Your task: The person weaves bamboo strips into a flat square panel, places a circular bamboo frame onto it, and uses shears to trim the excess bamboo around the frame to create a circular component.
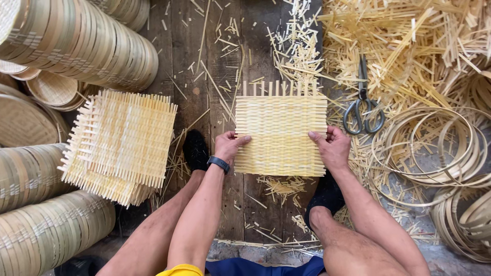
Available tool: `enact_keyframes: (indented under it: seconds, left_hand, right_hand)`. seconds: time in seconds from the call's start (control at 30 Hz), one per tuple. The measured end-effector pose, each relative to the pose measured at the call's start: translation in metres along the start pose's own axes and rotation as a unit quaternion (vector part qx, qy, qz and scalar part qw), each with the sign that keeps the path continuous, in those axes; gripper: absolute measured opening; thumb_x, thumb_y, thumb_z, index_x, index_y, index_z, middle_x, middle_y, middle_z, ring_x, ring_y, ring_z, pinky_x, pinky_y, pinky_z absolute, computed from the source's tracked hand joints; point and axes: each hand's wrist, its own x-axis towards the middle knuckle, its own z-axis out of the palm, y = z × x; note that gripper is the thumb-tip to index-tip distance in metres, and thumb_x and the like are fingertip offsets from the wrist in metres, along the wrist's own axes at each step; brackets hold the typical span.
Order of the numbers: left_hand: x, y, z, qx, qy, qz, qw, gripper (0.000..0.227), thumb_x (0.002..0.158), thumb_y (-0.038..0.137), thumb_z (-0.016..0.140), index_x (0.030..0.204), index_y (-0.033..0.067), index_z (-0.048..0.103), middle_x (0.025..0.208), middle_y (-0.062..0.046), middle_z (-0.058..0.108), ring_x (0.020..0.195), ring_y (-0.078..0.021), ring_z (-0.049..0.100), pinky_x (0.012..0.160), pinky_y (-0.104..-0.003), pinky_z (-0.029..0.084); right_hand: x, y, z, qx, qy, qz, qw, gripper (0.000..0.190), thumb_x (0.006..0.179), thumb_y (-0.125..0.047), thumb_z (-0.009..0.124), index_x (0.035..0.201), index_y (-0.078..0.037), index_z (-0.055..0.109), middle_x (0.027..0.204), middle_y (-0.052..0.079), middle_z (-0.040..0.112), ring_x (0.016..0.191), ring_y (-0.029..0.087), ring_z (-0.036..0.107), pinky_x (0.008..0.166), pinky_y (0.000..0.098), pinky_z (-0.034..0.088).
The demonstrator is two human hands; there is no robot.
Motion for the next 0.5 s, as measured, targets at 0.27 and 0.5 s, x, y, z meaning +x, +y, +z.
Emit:
enact_keyframes:
  seconds: [0.27,0.5]
  left_hand:
    - [0.004,-0.011,-0.005,0.012,0.008,0.021,1.0,0.042,0.072,0.011,0.091,0.106,-0.0053,0.073,0.092,-0.009,0.075,0.076,-0.013,0.068,0.069,-0.028,0.056]
    - [-0.016,0.02,0.001,0.143,0.084,0.061,0.984,0.082,0.07,0.023,0.092,0.137,-0.0022,0.051,0.122,-0.017,0.064,0.107,-0.0226,0.066,0.092,-0.035,0.055]
  right_hand:
    - [0.003,0.009,-0.01,0.009,0.07,-0.053,0.996,0.04,0.087,-0.023,0.085,0.116,-0.002,0.067,0.093,0.006,0.072,0.08,0.011,0.067,0.07,0.0251,0.057]
    - [-0.002,-0.013,-0.162,-0.548,0.006,-0.199,0.812,0.05,0.078,-0.041,0.084,0.111,-0.007,0.071,0.107,0.015,0.066,0.104,0.028,0.06,0.099,0.0452,0.045]
